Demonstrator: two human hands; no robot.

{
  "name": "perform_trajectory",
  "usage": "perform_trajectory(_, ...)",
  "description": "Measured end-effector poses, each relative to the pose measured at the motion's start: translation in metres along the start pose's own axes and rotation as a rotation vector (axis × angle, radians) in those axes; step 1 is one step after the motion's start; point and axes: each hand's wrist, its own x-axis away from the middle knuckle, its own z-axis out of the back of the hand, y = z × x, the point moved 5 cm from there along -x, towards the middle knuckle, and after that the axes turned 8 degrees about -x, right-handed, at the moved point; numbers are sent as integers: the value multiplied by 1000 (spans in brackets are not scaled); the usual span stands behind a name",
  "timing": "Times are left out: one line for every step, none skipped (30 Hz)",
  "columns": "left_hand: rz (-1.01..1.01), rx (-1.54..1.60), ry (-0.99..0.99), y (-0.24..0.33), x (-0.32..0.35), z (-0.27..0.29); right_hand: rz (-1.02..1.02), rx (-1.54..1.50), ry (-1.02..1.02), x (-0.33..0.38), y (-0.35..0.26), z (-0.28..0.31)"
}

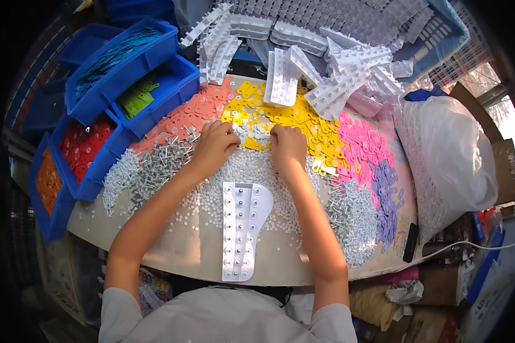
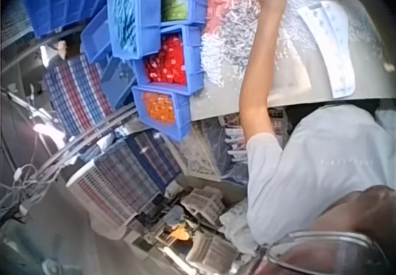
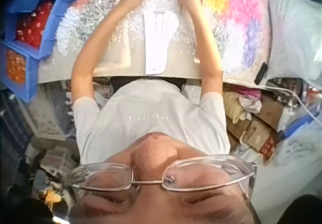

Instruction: Manually assembling a toy xylophone by placing colored plates onto a plastic frame.

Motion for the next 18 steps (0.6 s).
perform_trajectory(-25, -13, -33, 1, -2, -3, -45, -39, -4, -4, 7, -2)
perform_trajectory(-21, -13, -30, 1, -2, -3, -91, -77, -8, -7, 14, -4)
perform_trajectory(-47, -18, -31, 3, -3, -4, -87, -75, -10, -9, 19, -8)
perform_trajectory(-74, -23, -34, 4, -3, -5, -53, -143, 5, -11, 20, -11)
perform_trajectory(-72, -22, -33, 3, -3, -6, -20, -210, 20, -12, 21, -13)
perform_trajectory(-92, -44, -44, 4, -3, -7, -20, -209, 18, -11, 24, -17)
perform_trajectory(-111, -67, -56, 4, -3, -8, -7, -187, -7, -12, 21, -21)
perform_trajectory(-108, -66, -57, 2, -3, -8, 6, -164, -32, -12, 19, -25)
perform_trajectory(-146, -97, -57, 3, -2, -9, 4, -165, -36, -11, 19, -28)
perform_trajectory(-193, -131, -51, 6, -3, -7, 7, -174, -9, -11, 18, -25)
perform_trajectory(-197, -132, -50, 8, -5, -6, 9, -183, 18, -10, 17, -22)
perform_trajectory(-225, -139, -25, 12, -6, -5, 8, -182, 22, -9, 18, -19)
perform_trajectory(-245, -143, -5, 14, -6, -2, -31, -237, 5, -9, 16, -18)
perform_trajectory(-242, -139, -9, 15, -6, 1, -72, -292, -11, -9, 15, -16)
perform_trajectory(-141, -65, -47, 11, -5, 4, -77, -292, -15, -7, 13, -12)
perform_trajectory(-41, 9, -84, 9, -4, 11, -105, -350, -1, -3, 9, -3)
perform_trajectory(-38, 13, -91, 13, -1, 21, -135, -409, 11, 2, 4, 5)
perform_trajectory(168, 293, -191, 8, 5, 27, -142, -410, 6, 10, -3, 17)
